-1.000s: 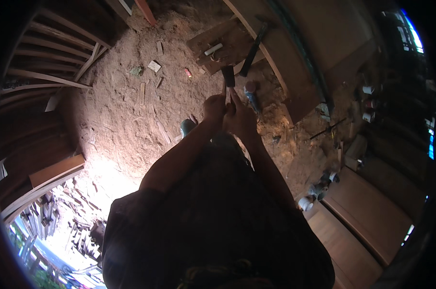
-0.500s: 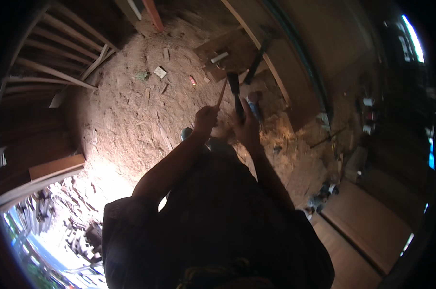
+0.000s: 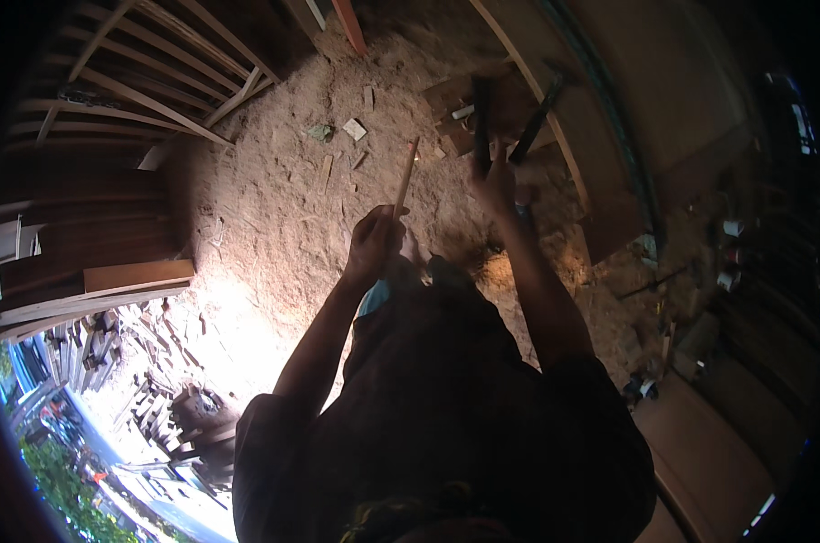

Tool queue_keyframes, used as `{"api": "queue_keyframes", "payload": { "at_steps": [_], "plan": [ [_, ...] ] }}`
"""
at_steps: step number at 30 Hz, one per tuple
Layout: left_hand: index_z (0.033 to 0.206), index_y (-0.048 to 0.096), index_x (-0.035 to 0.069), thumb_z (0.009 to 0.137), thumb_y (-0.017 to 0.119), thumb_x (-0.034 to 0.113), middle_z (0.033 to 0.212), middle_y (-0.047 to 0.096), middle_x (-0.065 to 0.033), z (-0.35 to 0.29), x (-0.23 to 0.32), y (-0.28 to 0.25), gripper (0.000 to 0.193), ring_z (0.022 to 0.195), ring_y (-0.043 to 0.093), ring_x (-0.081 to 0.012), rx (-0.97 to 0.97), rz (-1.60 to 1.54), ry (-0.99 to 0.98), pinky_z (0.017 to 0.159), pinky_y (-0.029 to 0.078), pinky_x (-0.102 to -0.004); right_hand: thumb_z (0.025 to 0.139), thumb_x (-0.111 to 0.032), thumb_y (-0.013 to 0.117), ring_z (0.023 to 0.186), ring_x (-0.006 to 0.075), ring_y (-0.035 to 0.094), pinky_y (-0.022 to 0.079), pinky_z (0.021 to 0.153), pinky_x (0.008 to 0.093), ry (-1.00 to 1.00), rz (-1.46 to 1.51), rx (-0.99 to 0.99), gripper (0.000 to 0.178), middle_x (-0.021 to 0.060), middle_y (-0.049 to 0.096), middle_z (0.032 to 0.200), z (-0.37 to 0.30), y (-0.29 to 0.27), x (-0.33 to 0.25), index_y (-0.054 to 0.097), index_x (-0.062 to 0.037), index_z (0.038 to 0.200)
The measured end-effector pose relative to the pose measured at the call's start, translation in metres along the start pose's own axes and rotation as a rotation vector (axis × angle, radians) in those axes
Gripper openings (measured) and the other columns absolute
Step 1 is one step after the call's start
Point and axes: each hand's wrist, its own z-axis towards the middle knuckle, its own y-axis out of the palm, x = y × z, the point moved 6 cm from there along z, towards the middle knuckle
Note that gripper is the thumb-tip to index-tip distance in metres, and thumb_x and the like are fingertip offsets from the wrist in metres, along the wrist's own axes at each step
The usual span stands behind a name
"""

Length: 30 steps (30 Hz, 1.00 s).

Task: The person uses a hammer to drive nails into a wooden plank on a workbench. They repeatedly position the nail and strike it, then move to another section of the plank and repeat the process.

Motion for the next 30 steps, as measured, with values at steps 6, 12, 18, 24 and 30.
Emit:
{"api": "queue_keyframes", "payload": {
  "at_steps": [6,12,18,24,30],
  "plan": [
    [0.138,0.050,0.010,0.109,0.048,0.029,0.076,0.052,0.0028,-0.011,-0.002,0.003,0.035,0.054,0.042,-0.0047,0.028,-0.019,-0.059,0.049,0.035,-0.0207,0.094,-0.045,0.068,0.102,0.0269,0.071,0.055,0.083,0.0384,-0.078,0.038,0.153,0.068,0.0203,0.071,0.111,-0.017,-0.030,0.031,0.046,-0.0014,0.142],
    [0.156,0.033,0.016,0.098,0.054,0.007,0.092,0.053,0.0018,-0.018,0.025,0.034,0.062,0.066,0.044,-0.0057,-0.078,-0.203,-0.087,0.054,0.036,-0.0182,0.088,-0.053,0.073,0.132,0.0428,0.049,0.044,0.106,0.0493,-0.061,-0.106,0.313,0.088,0.0319,0.044,0.145,0.033,-0.060,0.028,0.038,0.0039,0.146],
    [0.143,0.045,0.003,0.100,0.062,0.019,0.107,0.061,-0.0043,-0.010,0.064,0.070,0.049,0.089,0.060,-0.0139,-0.161,-0.090,0.061,0.073,0.049,-0.0241,0.088,-0.027,0.061,0.087,0.0440,0.069,0.054,0.079,0.0530,0.218,0.211,0.266,0.047,0.0271,0.069,0.093,0.048,-0.065,0.047,0.051,0.0047,0.122],
    [0.130,0.054,-0.003,0.101,0.063,0.018,0.092,0.066,-0.0062,-0.001,0.076,0.124,0.037,0.086,0.064,-0.0138,-0.215,0.303,0.166,0.080,0.052,-0.0281,0.091,-0.034,0.067,0.064,0.0196,0.058,0.047,0.064,0.0401,0.216,0.584,0.298,0.035,0.0085,0.058,0.063,-0.091,-0.133,0.079,0.064,0.0001,0.084],
    [0.119,0.070,0.000,0.103,0.063,0.026,0.098,0.069,-0.0053,0.042,0.067,0.225,0.031,0.082,0.061,-0.0098,-0.307,0.682,0.371,0.069,0.051,-0.0258,0.092,-0.033,0.074,0.057,0.0182,0.056,0.046,0.058,0.0383,0.340,0.579,0.337,0.031,0.0088,0.060,0.063,-0.239,-0.163,0.159,0.066,-0.0028,0.086]
  ]
}}
